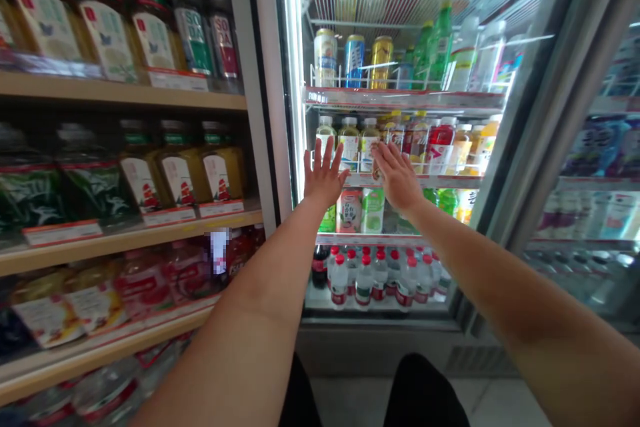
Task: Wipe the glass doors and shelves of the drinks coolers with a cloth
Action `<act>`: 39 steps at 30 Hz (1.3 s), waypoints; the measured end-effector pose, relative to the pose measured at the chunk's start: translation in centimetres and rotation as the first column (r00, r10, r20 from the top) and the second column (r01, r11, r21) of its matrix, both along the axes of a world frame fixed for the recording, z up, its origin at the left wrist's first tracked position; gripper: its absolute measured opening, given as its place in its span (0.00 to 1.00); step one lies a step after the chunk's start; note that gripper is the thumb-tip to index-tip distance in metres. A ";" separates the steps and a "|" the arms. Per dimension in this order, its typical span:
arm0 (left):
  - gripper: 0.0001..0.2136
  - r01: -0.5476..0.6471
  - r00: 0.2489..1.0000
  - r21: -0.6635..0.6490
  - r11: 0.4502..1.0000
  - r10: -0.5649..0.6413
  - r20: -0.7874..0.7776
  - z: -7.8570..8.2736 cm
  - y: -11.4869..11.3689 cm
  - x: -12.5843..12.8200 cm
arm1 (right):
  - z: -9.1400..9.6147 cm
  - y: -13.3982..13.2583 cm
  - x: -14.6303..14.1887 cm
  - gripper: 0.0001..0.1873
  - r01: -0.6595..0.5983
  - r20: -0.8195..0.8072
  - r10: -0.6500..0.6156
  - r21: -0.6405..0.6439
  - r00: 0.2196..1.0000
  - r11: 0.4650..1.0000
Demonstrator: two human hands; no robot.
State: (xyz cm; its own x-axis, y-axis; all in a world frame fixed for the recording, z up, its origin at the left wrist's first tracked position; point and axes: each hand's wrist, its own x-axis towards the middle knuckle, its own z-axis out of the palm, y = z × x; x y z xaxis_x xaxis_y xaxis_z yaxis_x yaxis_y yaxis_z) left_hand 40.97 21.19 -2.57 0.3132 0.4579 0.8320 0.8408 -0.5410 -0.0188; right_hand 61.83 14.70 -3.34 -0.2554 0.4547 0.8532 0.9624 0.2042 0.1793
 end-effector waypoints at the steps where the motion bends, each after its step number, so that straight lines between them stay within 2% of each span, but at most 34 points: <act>1: 0.32 0.000 1.000 0.004 1.000 0.000 -0.001 0.0 0.0 0.0 | -0.2 0.0 0.0 0.37 0.022 -0.043 -0.022 0.019 0.999 1.000; 3: 0.32 -0.003 1.000 0.015 1.000 0.003 -0.002 0.0 -0.1 0.0 | -1.1 -0.2 -0.3 0.37 0.024 -0.029 -0.024 0.002 0.999 1.000; 5: 0.32 -0.015 1.000 0.016 1.000 0.015 -0.009 0.0 -0.1 0.0 | -2.0 -0.4 -0.7 0.37 -0.020 0.088 0.026 -0.072 0.996 0.997; 8: 0.33 -0.035 0.999 0.006 0.999 0.035 -0.024 0.0 -0.1 0.0 | -1.7 -0.5 -0.6 0.39 -0.078 0.220 0.111 -0.152 0.969 0.985; 10: 0.32 -0.032 0.999 0.009 0.999 0.033 -0.027 0.0 -0.1 -0.1 | -0.6 -0.3 -0.1 0.39 -0.074 0.173 0.092 -0.104 0.981 0.992; 12: 0.32 -0.031 0.999 0.008 0.999 0.031 -0.024 0.0 -0.1 0.0 | 0.2 -0.2 0.6 0.40 -0.033 0.038 0.033 -0.009 0.999 0.999; 14: 0.32 -0.026 0.999 -0.001 1.000 0.026 -0.025 0.0 -0.2 0.0 | 0.0 -0.2 1.2 0.39 0.008 -0.060 -0.006 0.046 0.998 0.999; 16: 0.32 -0.023 0.999 -0.006 1.000 0.023 -0.024 0.0 -0.3 0.0 | -1.1 -0.4 1.6 0.38 -0.003 -0.025 0.004 0.024 1.000 1.000; 18: 0.32 -0.025 0.999 -0.006 1.000 0.025 -0.025 0.1 -0.4 0.0 | -2.1 -0.8 2.0 0.37 -0.048 0.091 0.053 -0.047 0.995 0.998; 21: 0.33 -0.042 0.999 -0.009 0.999 0.042 -0.035 0.1 -0.7 -0.1 | -2.1 -1.2 3.2 0.38 -0.080 0.163 0.093 -0.084 0.982 0.993; 24: 0.33 -0.059 0.997 -0.026 0.998 0.058 -0.045 0.2 -0.8 -0.1 | -1.2 -1.2 4.7 0.38 -0.045 0.039 0.044 0.023 0.998 0.999; 27: 0.33 -0.076 0.996 -0.032 0.997 0.075 -0.053 0.2 -0.9 0.0 | -1.9 -1.3 5.5 0.37 -0.006 -0.085 0.015 0.098 0.996 0.995; 31: 0.33 -0.066 0.997 -0.022 0.998 0.065 -0.041 0.2 -0.8 0.1 | -3.7 -1.8 6.0 0.35 -0.034 0.003 0.034 0.002 0.999 0.999; 34: 0.33 -0.050 0.998 -0.019 0.999 0.049 -0.025 0.1 -0.6 0.1 | -2.8 -1.9 7.1 0.35 -0.039 0.006 0.039 -0.008 0.999 0.999; 37: 0.33 -0.040 0.999 -0.021 0.999 0.039 -0.020 0.1 -0.4 0.1 | -1.7 -1.6 8.5 0.38 0.002 -0.161 0.015 0.103 0.987 0.995; 39: 0.33 -0.033 0.999 -0.019 0.999 0.033 -0.014 0.1 -0.3 0.1 | -2.3 -1.4 9.1 0.40 0.043 -0.273 0.001 0.156 0.962 0.987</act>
State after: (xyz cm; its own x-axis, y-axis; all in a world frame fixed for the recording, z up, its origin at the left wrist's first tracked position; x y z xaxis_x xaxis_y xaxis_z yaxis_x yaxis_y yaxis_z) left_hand 41.09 20.89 -2.52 0.3094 0.4837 0.8187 0.8579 -0.5135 -0.0209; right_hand 70.94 13.26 -5.59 0.0035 0.3105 0.9506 0.9830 0.1735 -0.0603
